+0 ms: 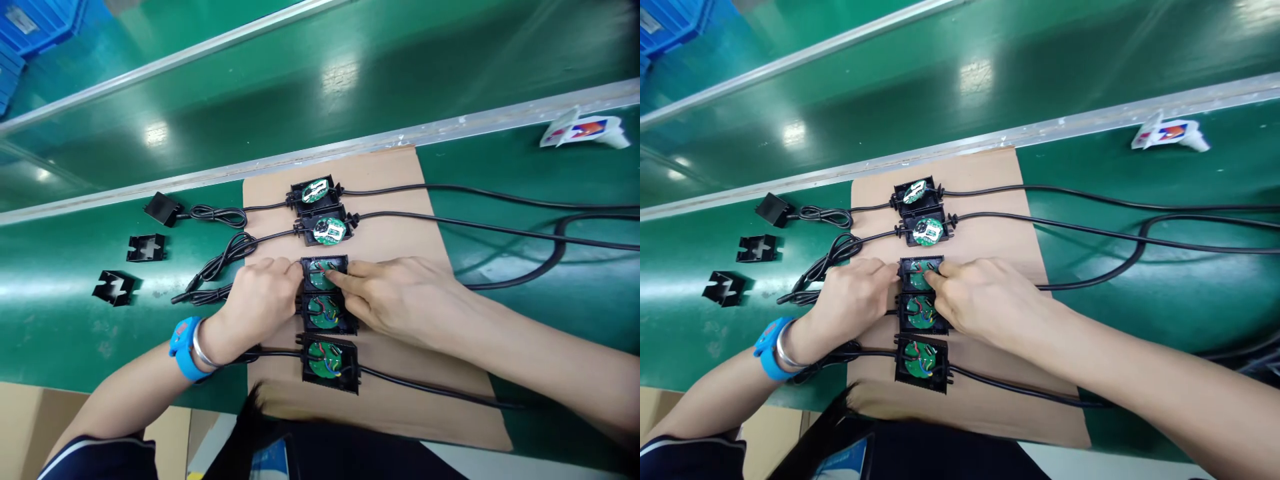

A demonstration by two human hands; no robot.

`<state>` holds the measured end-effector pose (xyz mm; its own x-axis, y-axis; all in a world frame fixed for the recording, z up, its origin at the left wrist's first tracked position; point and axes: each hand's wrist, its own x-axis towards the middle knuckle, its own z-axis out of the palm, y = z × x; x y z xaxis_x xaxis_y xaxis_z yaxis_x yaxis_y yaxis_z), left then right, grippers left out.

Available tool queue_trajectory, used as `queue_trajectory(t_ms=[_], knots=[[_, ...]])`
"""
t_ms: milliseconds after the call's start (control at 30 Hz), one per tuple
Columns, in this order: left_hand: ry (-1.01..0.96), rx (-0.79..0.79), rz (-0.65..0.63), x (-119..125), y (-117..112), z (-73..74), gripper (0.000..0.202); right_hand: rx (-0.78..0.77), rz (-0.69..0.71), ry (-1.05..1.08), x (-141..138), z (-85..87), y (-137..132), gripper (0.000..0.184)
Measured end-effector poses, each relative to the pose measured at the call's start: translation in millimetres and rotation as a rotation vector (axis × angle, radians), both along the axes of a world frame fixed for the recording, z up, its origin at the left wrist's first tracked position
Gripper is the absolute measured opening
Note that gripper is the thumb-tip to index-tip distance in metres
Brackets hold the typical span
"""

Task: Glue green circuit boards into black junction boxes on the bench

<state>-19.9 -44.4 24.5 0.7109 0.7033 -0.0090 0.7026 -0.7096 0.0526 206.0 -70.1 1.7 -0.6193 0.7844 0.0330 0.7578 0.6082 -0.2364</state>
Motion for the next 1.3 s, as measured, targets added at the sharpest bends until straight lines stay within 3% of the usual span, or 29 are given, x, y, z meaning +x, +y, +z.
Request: queue_trajectory(t_ms=[100, 300, 633, 833, 933, 1033, 1167, 1300], knots=[[0.13, 0.074, -0.102, 4.8, -4.6, 6.2, 0.02, -0.021, -0.006, 0.008, -0.8, 1.2, 1.1, 0.03], [0.159, 0.141, -0.102, 8.8, -6.8, 18.0, 0.019, -0.115, -0.044, 0.02, -2.3, 4.1, 2.1, 0.023], [0.413, 0.264, -0.245, 18.2, -10.6, 9.1, 0.023, -0.149, -0.026, 0.058, -5.8, 14.0, 4.0, 0.022], [0.142, 0.104, -0.08, 12.9, -2.5, 19.0, 0.016, -0.148, -0.058, 0.031, -4.8, 11.5, 2.4, 0.024], [-0.007, 0.038, -0.229, 16.0, 2.2, 15.8, 0.018, -0.137, -0.031, 0.058, 3.8, 11.3, 3.6, 0.03], [-0.016, -0.037, -0.356, 17.8, 7.8, 5.9, 0.02, -0.152, -0.035, 0.071, 15.7, 13.7, 4.4, 0.042], [-0.026, -0.063, -0.374, 14.2, 10.6, -3.7, 0.024, -0.243, -0.111, 0.075, 25.3, 17.3, 1.7, 0.022], [-0.105, -0.042, -0.383, 11.3, 7.6, -6.7, 0.028, -0.143, -0.102, 0.05, 21.8, 14.7, -4.4, 0.014]])
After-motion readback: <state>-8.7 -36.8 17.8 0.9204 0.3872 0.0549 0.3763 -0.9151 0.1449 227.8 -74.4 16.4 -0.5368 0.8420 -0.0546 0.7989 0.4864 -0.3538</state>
